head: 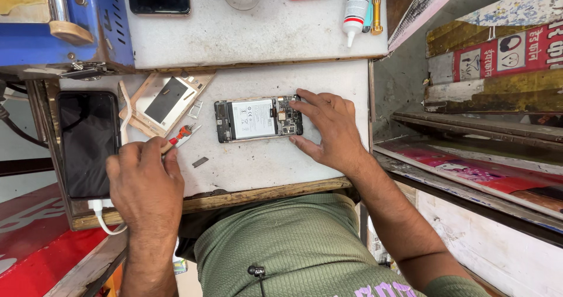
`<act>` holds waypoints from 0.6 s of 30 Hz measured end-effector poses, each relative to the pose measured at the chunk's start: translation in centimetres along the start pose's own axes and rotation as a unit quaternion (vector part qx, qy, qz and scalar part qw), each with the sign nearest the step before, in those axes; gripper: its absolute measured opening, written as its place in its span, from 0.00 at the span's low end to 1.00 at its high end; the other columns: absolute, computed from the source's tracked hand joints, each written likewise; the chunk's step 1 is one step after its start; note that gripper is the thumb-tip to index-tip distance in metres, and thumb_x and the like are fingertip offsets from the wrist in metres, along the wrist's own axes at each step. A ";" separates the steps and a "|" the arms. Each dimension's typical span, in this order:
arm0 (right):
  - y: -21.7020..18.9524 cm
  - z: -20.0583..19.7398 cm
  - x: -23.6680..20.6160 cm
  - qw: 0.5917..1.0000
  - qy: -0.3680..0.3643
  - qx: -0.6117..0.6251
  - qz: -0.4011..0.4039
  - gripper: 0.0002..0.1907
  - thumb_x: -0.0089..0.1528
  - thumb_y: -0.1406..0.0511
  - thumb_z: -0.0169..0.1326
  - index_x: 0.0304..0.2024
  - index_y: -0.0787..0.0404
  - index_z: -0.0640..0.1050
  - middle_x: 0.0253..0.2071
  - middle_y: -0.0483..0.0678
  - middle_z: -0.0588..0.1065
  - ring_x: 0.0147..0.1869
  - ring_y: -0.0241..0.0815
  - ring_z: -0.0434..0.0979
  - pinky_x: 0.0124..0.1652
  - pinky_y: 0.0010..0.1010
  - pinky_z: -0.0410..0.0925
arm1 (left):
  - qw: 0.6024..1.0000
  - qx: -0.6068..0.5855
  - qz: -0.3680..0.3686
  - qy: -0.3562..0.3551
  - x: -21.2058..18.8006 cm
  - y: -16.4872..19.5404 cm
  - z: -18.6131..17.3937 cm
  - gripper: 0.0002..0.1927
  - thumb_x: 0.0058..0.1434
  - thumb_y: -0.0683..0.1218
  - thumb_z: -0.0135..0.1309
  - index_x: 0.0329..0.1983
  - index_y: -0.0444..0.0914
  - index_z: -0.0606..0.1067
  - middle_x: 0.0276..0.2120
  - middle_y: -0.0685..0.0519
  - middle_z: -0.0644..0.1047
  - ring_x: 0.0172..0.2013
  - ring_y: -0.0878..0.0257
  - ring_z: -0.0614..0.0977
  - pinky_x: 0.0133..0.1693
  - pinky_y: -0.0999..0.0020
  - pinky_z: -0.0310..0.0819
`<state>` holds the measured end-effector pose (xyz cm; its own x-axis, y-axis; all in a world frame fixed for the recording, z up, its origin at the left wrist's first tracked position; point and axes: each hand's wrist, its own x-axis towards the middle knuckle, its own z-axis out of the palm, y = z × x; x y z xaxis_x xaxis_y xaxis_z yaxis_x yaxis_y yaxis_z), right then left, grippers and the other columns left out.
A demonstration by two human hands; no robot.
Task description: The person repairs a disassembled smartphone at a workbench. They use a screwdriver on the phone's internals, manipulate the battery and small components with their fingers, use pliers on a small part, and reposition the phone repeatedly while working on its internal board.
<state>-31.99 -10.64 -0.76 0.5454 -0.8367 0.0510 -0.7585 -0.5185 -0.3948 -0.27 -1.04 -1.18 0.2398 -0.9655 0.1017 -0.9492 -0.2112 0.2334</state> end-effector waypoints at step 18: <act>-0.1 0.2 -0.1 1.000 0.014 -0.014 -0.005 0.36 0.55 0.55 0.69 0.64 0.53 0.73 0.70 0.48 0.67 0.67 0.50 0.67 0.61 0.45 0.56 | 0.925 -0.374 -0.042 0.056 -1.1 -2.1 -0.7 0.12 0.67 0.41 0.64 0.52 0.34 0.79 0.37 0.51 0.81 0.32 0.66 0.83 0.31 0.74 0.76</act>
<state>-31.90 -10.51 -0.95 0.5424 -0.8363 0.0803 -0.7636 -0.5306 -0.3681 1.62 0.53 -1.08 0.3661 -0.9196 0.1425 -0.5296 -0.0799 0.8445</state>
